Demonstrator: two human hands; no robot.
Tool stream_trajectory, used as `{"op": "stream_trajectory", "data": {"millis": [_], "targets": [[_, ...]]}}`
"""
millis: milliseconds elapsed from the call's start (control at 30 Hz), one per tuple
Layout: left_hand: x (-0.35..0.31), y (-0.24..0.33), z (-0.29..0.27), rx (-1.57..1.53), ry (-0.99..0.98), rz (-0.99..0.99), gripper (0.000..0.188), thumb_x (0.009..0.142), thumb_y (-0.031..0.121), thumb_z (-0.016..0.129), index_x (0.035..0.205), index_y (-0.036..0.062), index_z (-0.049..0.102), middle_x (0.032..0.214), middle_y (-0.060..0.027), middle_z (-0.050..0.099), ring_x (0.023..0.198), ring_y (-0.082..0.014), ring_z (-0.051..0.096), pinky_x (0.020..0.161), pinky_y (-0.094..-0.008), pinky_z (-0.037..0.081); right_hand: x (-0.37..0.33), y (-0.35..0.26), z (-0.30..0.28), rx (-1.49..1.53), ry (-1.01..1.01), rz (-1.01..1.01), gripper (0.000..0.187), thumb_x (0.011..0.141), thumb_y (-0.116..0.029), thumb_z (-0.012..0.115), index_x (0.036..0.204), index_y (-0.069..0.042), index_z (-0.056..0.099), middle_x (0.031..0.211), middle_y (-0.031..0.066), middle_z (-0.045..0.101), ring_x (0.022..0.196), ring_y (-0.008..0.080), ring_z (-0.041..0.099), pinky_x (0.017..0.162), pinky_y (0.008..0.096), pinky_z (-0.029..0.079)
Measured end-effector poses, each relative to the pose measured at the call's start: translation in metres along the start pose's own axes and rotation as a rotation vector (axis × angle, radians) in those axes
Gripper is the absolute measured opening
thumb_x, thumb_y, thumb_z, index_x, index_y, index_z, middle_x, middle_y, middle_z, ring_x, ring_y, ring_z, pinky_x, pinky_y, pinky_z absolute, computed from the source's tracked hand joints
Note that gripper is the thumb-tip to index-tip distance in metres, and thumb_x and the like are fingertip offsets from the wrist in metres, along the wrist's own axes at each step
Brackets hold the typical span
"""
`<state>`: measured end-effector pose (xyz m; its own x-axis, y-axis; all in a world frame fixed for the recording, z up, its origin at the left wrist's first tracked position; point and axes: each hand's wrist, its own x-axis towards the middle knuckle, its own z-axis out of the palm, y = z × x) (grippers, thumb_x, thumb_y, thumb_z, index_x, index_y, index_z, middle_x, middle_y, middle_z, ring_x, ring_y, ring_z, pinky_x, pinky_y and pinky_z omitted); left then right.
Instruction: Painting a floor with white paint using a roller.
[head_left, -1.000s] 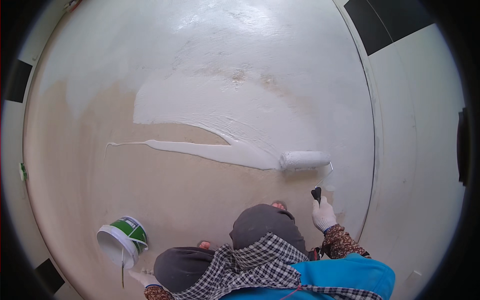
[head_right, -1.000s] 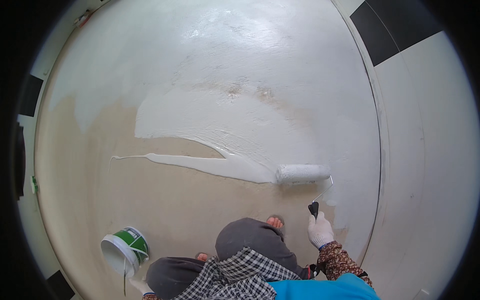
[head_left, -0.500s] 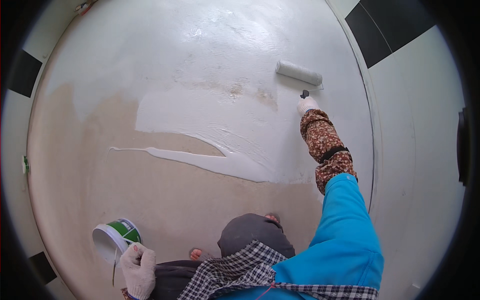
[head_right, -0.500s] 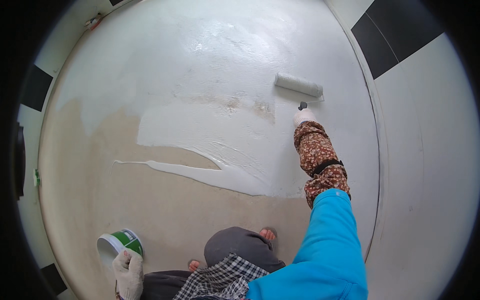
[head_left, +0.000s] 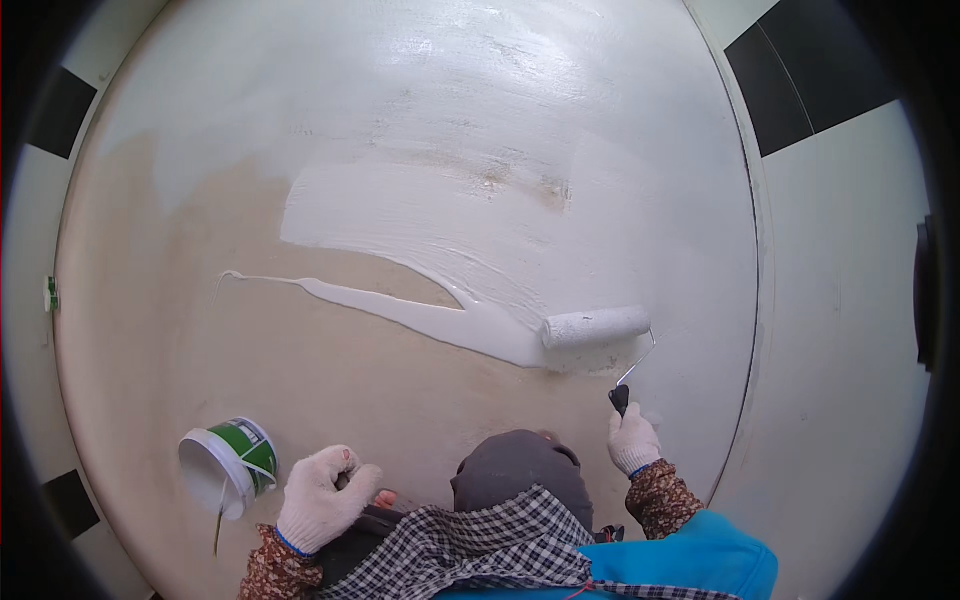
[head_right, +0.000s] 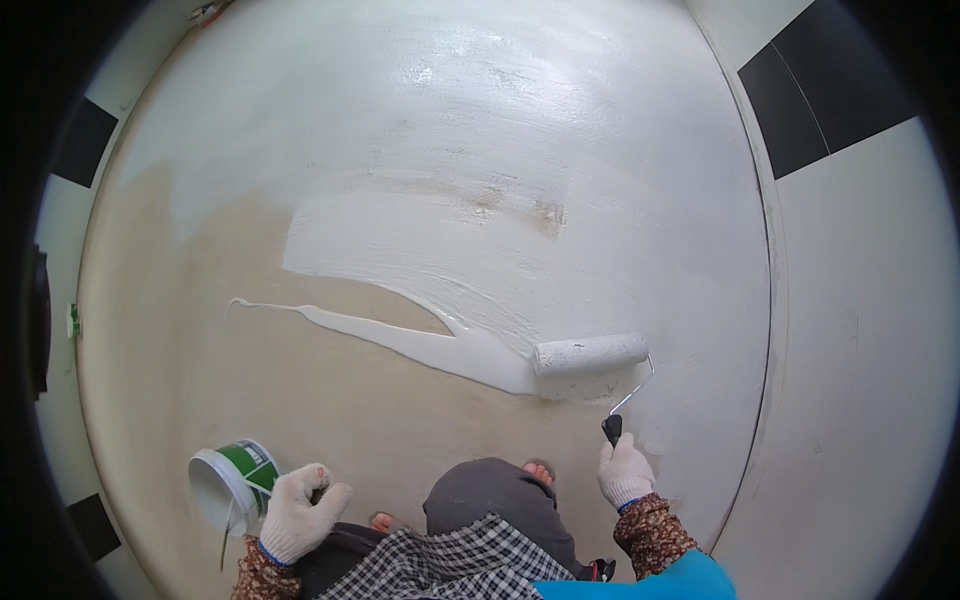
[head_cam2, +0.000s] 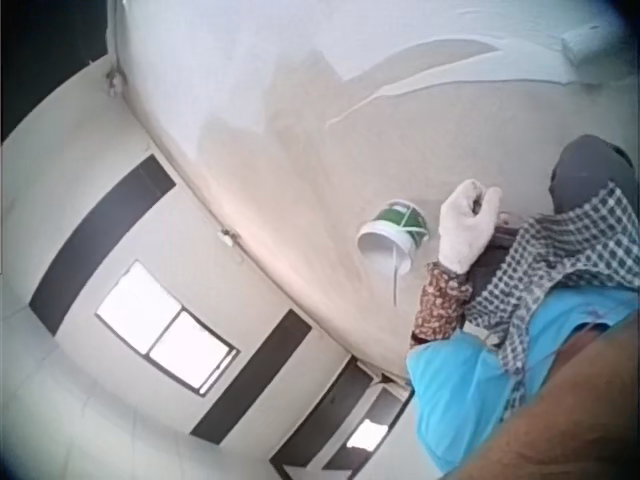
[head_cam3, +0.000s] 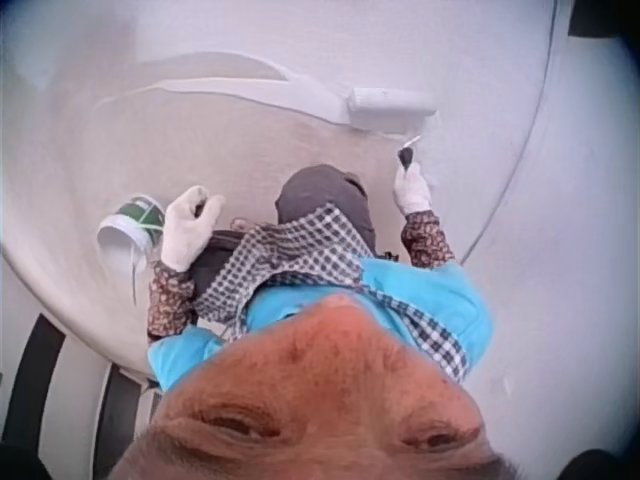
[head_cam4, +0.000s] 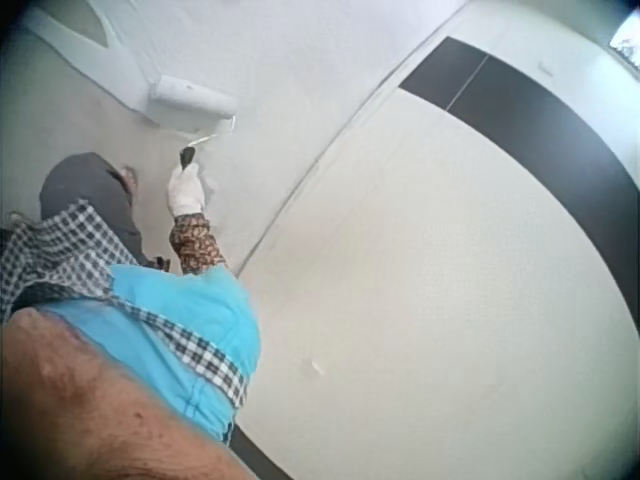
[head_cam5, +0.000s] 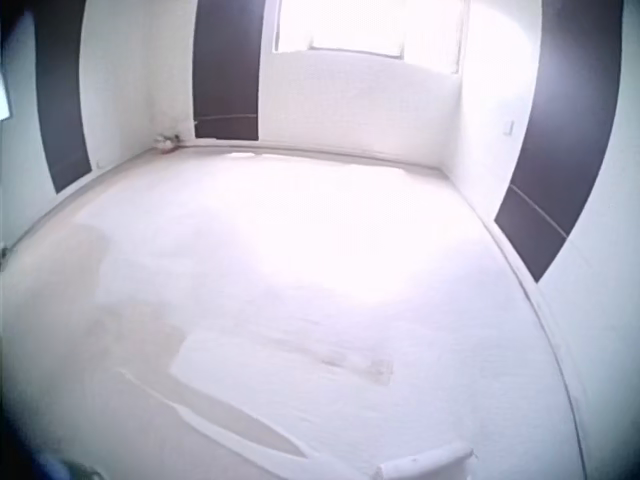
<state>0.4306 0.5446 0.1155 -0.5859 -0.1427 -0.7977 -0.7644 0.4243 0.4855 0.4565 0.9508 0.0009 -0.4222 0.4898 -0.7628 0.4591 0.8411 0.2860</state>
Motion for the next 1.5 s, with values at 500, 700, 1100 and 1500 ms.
{"op": "stream_trajectory", "data": {"millis": [500,700,1100,1500], "targets": [[-0.021,0.003,-0.009,0.036,-0.052,-0.119,0.025,0.086,0.018,0.066,0.069,0.0005,0.058,0.064,-0.007,0.068,0.065,-0.01,0.068,0.059,-0.0229,0.052,0.216,-0.29,-0.153,0.236,0.298,-0.369,0.04,0.093,-0.026,0.05,0.119,0.005,0.058,0.113,0.0279,0.064,0.111,0.0417,0.06,0.094,0.0474,0.048],[-0.018,-0.005,-0.013,-0.025,-0.079,-0.061,0.026,0.083,0.02,0.067,0.069,0.0011,0.057,0.06,-0.0029,0.058,0.057,-0.0066,0.053,0.053,-0.024,0.043,0.129,-0.173,-0.083,-0.006,0.235,-0.422,0.038,0.096,-0.034,0.048,0.113,0.0,0.049,0.098,0.0278,0.066,0.097,0.0433,0.064,0.084,0.0528,0.05],[-0.017,-0.01,-0.015,-0.049,-0.117,-0.036,0.027,0.083,0.02,0.066,0.068,0.0004,0.054,0.057,-0.0002,0.048,0.056,-0.0053,0.043,0.05,-0.0254,0.037,0.117,-0.093,-0.084,-0.099,0.266,-0.243,0.041,0.097,-0.037,0.044,0.115,0.0,0.048,0.101,0.0289,0.065,0.099,0.0443,0.062,0.087,0.0532,0.048],[-0.042,-0.013,-0.018,-0.116,-0.002,-0.068,0.022,0.081,0.015,0.067,0.068,0.0,0.056,0.058,0.0009,0.051,0.057,-0.0042,0.046,0.051,-0.0241,0.039,0.159,-0.128,-0.105,0.04,0.354,-0.165,0.045,0.097,-0.036,0.045,0.118,0.002,0.055,0.115,0.0277,0.062,0.113,0.0423,0.058,0.096,0.0496,0.046]]}}
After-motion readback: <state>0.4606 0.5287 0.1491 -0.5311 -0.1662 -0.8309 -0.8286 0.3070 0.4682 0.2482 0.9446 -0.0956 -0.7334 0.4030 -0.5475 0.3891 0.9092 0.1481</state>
